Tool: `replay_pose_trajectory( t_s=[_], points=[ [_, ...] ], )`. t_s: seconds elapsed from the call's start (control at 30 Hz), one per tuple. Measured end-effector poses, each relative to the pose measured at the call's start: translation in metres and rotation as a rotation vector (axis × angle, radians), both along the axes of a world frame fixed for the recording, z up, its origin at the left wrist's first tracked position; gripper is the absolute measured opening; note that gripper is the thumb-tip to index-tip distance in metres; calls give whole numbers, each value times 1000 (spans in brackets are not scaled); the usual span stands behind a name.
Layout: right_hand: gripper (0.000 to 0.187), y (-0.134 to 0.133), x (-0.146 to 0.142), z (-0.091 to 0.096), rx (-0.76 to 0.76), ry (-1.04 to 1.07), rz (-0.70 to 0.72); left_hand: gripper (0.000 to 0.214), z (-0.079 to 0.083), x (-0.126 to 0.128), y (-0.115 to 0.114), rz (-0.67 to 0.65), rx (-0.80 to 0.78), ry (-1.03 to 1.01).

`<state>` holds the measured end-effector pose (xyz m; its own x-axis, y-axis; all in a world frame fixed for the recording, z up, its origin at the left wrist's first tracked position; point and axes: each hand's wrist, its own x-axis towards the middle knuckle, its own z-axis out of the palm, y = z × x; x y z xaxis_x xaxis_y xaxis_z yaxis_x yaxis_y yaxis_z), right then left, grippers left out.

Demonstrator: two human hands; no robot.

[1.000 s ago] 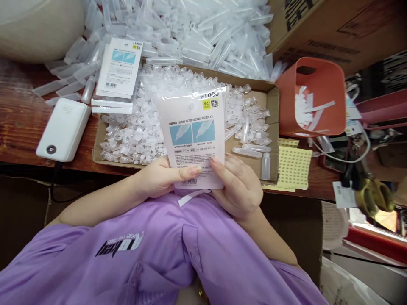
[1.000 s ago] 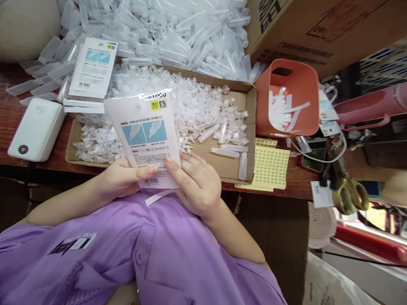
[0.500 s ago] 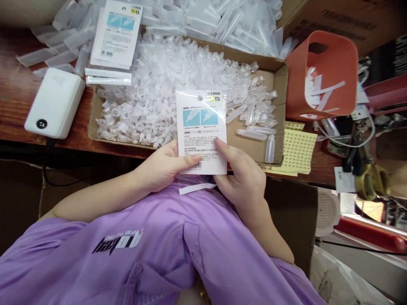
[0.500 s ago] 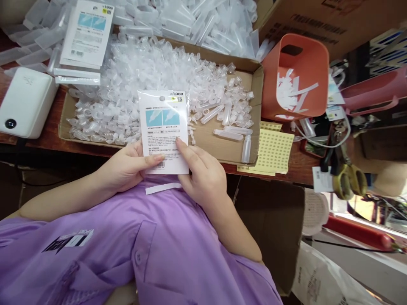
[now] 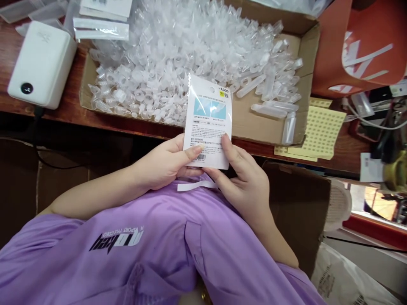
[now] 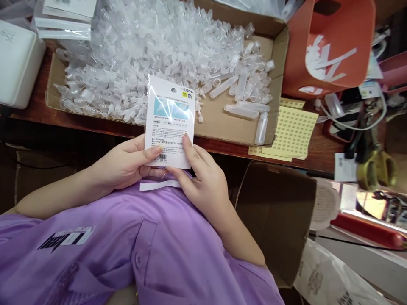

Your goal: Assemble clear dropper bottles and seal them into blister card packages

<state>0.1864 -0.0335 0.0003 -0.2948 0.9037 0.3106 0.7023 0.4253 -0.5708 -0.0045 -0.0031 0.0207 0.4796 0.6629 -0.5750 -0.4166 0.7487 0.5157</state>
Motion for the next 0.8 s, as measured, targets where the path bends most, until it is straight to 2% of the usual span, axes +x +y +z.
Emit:
replay_pose_trajectory(
  t_s=[0.27, 0.43, 0.57, 0.63, 0.7, 0.8],
  points=[
    [70, -8, 1, -12, 30, 5, -5, 28, -14, -1, -6, -51, -23, 1],
    [71, -1, 7, -27, 89, -56, -46, 23, -29, -1, -12, 7, 58, -125],
    [72, 2, 14, -23, 88, -99, 11, 19, -35, 2, -14, 54, 54, -145],
    [60, 0, 13, -14, 184, -64, -11, 20, -36, 4, -14, 77, 47, -147],
    [36, -2, 8, -3, 219, -32, 68, 20, -38, 8, -13, 70, 54, -159],
    [10, -2, -3, 7, 79, -105, 297, 18, -38, 14, -10, 51, 57, -153]
  ],
)
